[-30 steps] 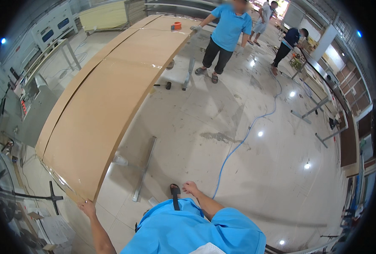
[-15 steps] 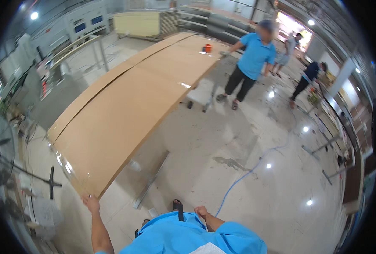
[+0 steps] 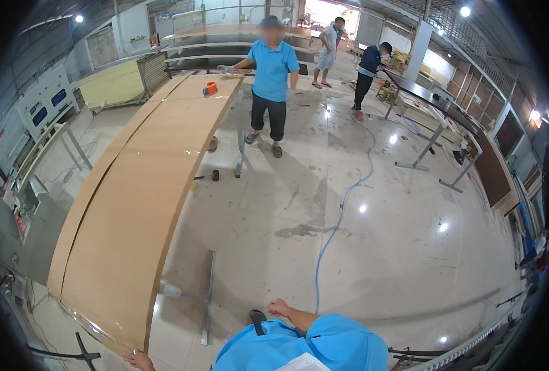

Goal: The person tapes a large cardboard sheet on a workbench using a handheld tape dispenser. They fold edges, apply tape along seams, and smooth the surface while a coworker assists with additional taping.

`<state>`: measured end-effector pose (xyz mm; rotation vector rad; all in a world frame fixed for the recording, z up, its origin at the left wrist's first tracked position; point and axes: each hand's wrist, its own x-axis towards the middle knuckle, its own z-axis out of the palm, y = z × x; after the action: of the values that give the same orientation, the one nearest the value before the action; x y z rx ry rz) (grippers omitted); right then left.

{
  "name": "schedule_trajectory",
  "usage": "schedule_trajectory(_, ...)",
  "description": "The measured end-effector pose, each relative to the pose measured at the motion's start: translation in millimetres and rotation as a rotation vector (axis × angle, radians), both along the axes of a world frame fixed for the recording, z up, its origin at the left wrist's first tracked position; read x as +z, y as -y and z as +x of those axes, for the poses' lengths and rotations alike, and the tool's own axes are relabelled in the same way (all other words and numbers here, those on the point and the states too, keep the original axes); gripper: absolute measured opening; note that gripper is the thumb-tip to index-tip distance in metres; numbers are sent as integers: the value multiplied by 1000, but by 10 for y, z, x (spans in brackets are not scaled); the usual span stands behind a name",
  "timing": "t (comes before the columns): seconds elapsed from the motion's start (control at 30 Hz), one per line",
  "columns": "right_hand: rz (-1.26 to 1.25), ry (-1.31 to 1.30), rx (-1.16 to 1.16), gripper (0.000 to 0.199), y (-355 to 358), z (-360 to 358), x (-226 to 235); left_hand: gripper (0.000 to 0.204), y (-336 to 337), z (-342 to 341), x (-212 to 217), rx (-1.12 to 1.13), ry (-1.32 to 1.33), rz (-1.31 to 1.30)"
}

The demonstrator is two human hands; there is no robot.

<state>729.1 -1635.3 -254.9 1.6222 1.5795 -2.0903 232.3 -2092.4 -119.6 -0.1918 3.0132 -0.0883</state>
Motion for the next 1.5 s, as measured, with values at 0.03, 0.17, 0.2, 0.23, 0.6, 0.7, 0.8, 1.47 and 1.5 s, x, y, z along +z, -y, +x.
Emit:
schedule_trajectory(0.03,-16,10,-21,36,44,36,-47,85,24,14,-7,-6,-6,20)
schedule_trajectory(0.17,-13,-85,28,26,190,214,-492,79,-54,115,132,-15,85,-30)
schedule_trajectory(0.2,-27,-75,56,22,69,208,-562,79,-85,151,214,0,141,-96)
schedule_trajectory(0.23,-62,-29,82,19,-62,165,-564,78,-119,189,296,1,175,-35)
schedule_trajectory(0.6,1253,-1032,-96,64,-3170,-1427,6431,80,-153,543,479,0,-33,405)
schedule_trajectory(0.7,1460,-1123,-135,48,-1730,-1831,7036,76,-90,650,566,-77,-40,541)
schedule_trajectory(0.8,1225,-1314,-105,32,-440,-2583,6372,61,198,648,646,-214,-24,1026)
schedule_trajectory(1.47,353,-193,-191,56,3419,-4334,1781,57,3234,221,441,414,224,1372)
schedule_trajectory(1.5,380,-193,-198,54,3423,-4305,1776,57,3106,39,448,331,247,1400)
